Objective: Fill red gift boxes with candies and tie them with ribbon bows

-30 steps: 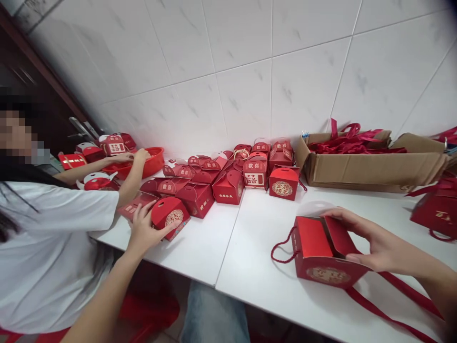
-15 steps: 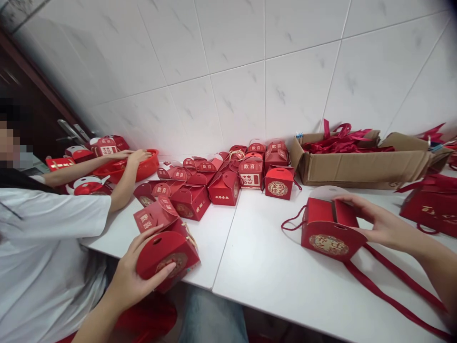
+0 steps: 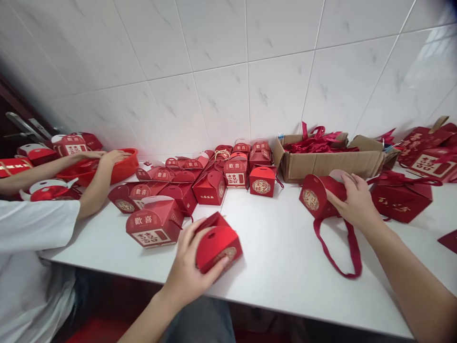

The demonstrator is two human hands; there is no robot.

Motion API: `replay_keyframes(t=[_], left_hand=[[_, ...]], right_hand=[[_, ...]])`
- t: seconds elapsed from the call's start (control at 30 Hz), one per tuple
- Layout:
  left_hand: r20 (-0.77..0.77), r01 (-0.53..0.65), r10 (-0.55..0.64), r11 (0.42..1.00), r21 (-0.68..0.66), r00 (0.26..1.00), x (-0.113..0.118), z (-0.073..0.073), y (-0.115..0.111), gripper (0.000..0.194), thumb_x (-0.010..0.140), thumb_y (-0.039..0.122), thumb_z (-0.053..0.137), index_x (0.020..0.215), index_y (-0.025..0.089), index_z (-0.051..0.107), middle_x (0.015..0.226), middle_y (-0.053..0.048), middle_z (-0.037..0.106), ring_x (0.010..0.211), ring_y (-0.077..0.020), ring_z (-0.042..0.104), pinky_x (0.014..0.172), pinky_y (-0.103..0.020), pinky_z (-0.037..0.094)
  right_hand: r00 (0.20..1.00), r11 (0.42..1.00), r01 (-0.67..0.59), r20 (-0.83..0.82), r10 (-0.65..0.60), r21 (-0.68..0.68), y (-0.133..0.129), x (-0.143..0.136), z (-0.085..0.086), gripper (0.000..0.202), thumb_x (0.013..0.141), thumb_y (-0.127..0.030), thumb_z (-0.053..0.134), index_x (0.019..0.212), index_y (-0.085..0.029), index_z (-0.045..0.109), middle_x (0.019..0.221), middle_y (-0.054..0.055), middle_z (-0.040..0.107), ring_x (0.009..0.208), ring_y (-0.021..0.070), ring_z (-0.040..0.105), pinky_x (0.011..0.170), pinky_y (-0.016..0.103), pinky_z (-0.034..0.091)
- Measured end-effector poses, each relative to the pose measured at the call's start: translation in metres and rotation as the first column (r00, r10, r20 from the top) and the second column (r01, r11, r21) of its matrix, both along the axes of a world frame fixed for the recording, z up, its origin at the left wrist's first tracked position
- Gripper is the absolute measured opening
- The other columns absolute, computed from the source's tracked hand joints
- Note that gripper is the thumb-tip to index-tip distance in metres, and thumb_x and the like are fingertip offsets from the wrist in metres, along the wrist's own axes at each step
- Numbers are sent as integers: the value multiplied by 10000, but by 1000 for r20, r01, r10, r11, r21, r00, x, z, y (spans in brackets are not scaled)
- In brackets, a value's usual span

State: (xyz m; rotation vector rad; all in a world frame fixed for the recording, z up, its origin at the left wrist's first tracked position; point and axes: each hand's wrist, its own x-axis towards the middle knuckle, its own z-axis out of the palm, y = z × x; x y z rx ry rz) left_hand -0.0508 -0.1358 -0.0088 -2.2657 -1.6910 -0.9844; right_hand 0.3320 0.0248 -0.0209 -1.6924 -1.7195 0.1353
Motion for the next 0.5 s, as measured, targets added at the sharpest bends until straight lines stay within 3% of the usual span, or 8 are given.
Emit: replay_keyframes(t=[0.1, 0.17, 0.23, 0.3, 0.4, 0.5], left_hand=[[7, 244, -244, 963, -113, 970, 36, 3, 27, 552, 759, 405, 667, 1246, 237, 468, 1341, -133, 409, 1245, -297, 433, 1039, -469, 424], [25, 293, -292, 947, -130, 956, 64, 4, 54, 571, 749, 467, 658, 1231, 207, 497, 1329, -155, 407, 1237, -312, 431, 1045, -480, 412], [0, 251, -254, 956, -150, 967, 93, 5, 80, 711, 694, 594, 658, 1238, 161, 506, 1330, -197, 395, 1231, -371, 411, 1035, -549, 389], [-65, 212, -230, 954, -214, 971, 119, 7, 99, 823, 681, 677, 607, 1279, 130, 469, 1372, -238, 350, 1246, -433, 371, 975, -608, 404], [-182, 169, -224, 945, -279, 957, 143, 11, 111, 701, 747, 553, 574, 1272, 101, 465, 1407, -256, 328, 1260, -464, 342, 893, -605, 450], [-250, 48, -118, 962, -269, 961, 148, 13, 122, 599, 755, 458, 575, 1217, 80, 514, 1356, -262, 386, 1217, -470, 376, 811, -561, 493]], right_hand=[[998, 998, 63, 16, -62, -28, 2, 4, -1, 651, 913, -552, 328, 1405, -135, 415, 1520, 202, 221, 1403, 360, 222, 1080, 532, 311], [989, 987, 150, -3, -151, -49, -2, 2, 3, 607, 920, -573, 268, 1393, -238, 448, 1526, 153, 241, 1351, 401, 303, 1007, 597, 361], [969, 968, 247, -11, -248, -41, -8, -2, 9, 568, 922, -577, 232, 1380, -327, 458, 1517, 112, 268, 1302, 437, 339, 929, 636, 398], [947, 947, 321, -9, -321, -6, -13, -8, 13, 552, 921, -562, 241, 1353, -331, 496, 1500, 105, 282, 1279, 455, 327, 890, 634, 421], [929, 927, 368, 3, -369, 78, -15, -12, 13, 542, 914, -532, 293, 1324, -276, 537, 1468, 130, 273, 1255, 458, 313, 893, 622, 419], [929, 915, 357, 30, -369, 189, -11, -11, 5, 523, 911, -497, 328, 1307, -233, 544, 1448, 147, 250, 1245, 448, 314, 938, 632, 377]])
